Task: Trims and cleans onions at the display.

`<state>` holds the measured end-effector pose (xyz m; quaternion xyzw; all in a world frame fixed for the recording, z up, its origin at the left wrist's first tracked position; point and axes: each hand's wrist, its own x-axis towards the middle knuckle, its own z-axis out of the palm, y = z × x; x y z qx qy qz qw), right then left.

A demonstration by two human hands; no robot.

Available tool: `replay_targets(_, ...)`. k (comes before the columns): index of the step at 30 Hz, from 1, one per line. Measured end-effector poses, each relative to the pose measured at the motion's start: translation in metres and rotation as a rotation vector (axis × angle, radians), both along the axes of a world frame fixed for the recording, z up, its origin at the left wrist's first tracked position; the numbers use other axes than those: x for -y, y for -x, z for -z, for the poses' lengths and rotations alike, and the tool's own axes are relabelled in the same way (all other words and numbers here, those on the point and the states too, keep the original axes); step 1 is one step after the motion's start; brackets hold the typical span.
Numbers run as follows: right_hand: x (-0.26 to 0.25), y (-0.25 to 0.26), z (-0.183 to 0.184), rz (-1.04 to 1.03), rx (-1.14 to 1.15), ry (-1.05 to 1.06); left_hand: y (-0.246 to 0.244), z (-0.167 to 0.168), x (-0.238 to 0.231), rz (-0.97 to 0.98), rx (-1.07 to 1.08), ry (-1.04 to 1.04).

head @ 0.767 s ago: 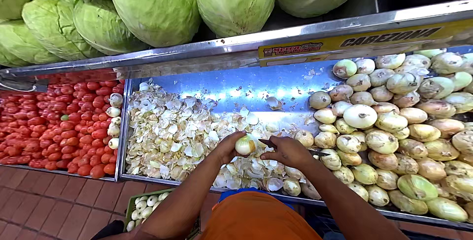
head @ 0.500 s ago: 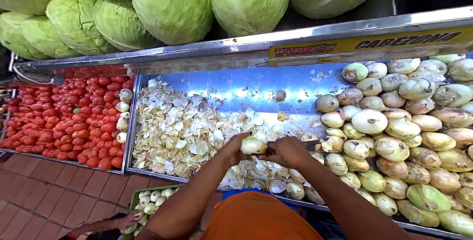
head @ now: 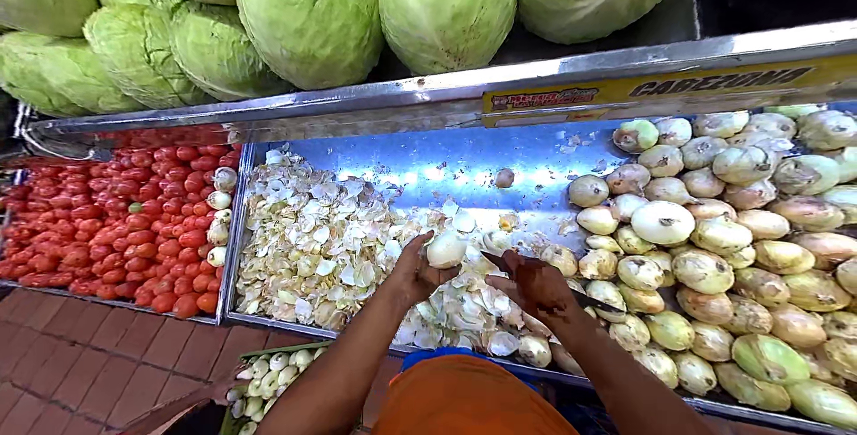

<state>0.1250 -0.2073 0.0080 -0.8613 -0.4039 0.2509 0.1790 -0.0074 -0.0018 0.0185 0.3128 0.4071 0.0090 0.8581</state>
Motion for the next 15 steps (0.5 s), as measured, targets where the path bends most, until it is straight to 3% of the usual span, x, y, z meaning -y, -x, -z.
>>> replay_targets(10,-0.008,-0.01,-0.015,-0.159,0.069,-0.285,0.007,-0.016,0.024,0.25,0.14,-0.023)
replay_targets(15,-0.008,-0.004,-0.002,-0.237,0.287,-0.384,0.007,-0.018,0.041,0.208,0.01,0.013)
